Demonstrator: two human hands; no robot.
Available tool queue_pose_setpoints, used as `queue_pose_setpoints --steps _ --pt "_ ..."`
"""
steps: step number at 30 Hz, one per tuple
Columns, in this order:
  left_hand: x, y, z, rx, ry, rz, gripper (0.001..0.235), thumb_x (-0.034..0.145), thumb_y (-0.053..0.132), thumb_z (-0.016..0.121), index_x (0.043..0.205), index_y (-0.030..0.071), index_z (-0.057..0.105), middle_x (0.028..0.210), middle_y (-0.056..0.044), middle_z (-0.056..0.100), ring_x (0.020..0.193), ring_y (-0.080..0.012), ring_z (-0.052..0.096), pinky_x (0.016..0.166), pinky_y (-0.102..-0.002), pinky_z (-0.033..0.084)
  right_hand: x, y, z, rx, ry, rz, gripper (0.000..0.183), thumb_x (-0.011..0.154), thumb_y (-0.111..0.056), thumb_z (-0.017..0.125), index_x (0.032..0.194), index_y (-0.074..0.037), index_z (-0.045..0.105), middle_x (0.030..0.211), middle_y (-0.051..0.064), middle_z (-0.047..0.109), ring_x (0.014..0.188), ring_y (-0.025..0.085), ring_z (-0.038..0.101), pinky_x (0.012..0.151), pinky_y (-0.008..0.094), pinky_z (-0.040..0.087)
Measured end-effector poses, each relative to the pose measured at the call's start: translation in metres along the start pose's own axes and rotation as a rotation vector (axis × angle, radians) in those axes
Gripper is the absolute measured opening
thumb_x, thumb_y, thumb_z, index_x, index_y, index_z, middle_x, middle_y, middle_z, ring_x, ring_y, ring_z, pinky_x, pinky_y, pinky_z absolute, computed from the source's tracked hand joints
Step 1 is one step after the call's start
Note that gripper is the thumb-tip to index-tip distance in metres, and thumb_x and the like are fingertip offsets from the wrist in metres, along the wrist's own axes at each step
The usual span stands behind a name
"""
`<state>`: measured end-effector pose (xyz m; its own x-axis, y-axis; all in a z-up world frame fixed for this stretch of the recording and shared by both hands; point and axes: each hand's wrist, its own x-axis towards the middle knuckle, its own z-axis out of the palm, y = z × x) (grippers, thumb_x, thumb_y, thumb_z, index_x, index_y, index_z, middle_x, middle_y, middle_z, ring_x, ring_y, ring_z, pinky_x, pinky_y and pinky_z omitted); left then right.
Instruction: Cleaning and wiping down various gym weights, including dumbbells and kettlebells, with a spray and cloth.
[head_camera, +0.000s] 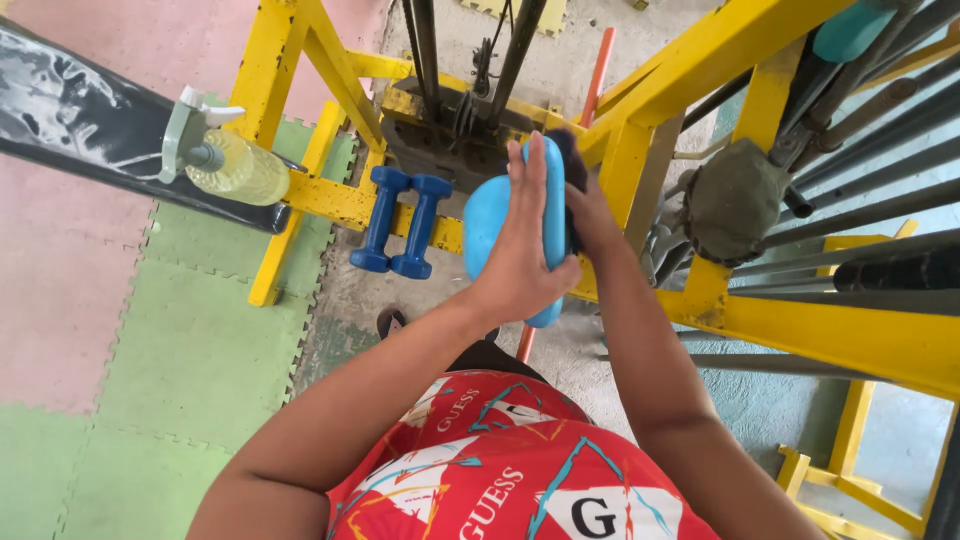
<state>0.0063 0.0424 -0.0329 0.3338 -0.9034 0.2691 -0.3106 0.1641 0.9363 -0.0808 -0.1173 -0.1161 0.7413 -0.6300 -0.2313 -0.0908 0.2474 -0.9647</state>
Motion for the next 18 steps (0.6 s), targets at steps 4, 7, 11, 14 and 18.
queue_pose_setpoints --steps 4,7,11,14,18 --pt "-0.001 -0.002 0.001 0.010 0.017 0.024 0.120 0.080 0.002 0.073 0.166 0.004 -0.011 0.177 -0.021 -0.004 0.165 -0.0451 -0.014 0.136 -0.051 0.004 0.058 0.048 -0.032 0.032 -0.118 0.226 0.052 0.099 -0.028 0.061 0.146 -0.006 0.052 0.133 0.010 0.066 0.114 0.019 0.067 0.097 0.036 0.055" --pt "0.000 -0.002 0.001 -0.013 0.025 0.021 0.118 0.081 0.002 0.072 0.167 0.005 -0.009 0.177 -0.021 -0.003 0.165 -0.0449 -0.014 0.135 -0.050 0.004 0.095 0.106 -0.058 0.248 -0.244 0.388 0.051 0.103 -0.034 0.060 0.143 -0.003 0.057 0.130 0.012 0.068 0.112 0.022 0.069 0.096 0.038 0.057" --pt "0.004 -0.005 0.004 -0.035 0.048 -0.003 0.115 0.081 0.001 0.070 0.168 0.004 -0.005 0.178 -0.021 0.001 0.166 -0.0433 -0.012 0.136 -0.048 0.005 0.099 0.130 -0.057 0.549 -0.295 0.407 0.048 0.106 -0.033 0.059 0.147 -0.009 0.053 0.138 0.006 0.063 0.120 0.021 0.065 0.101 0.038 0.055" --pt "0.005 -0.009 0.003 -0.031 0.057 -0.003 0.114 0.081 0.001 0.070 0.168 0.005 -0.004 0.178 -0.021 0.003 0.166 -0.0418 -0.010 0.136 -0.048 0.005 0.084 0.120 -0.043 0.667 -0.262 0.332 0.047 0.107 -0.030 0.057 0.150 -0.011 0.051 0.144 0.003 0.060 0.127 0.020 0.062 0.106 0.037 0.052" --pt "0.006 -0.011 0.003 -0.013 0.040 0.010 0.115 0.081 0.001 0.070 0.168 0.006 -0.005 0.178 -0.019 0.003 0.166 -0.0406 -0.010 0.136 -0.047 0.005 0.039 0.070 -0.012 0.705 -0.247 0.171 0.052 0.102 -0.024 0.057 0.152 -0.015 0.046 0.148 0.001 0.058 0.134 0.019 0.059 0.114 0.036 0.048"
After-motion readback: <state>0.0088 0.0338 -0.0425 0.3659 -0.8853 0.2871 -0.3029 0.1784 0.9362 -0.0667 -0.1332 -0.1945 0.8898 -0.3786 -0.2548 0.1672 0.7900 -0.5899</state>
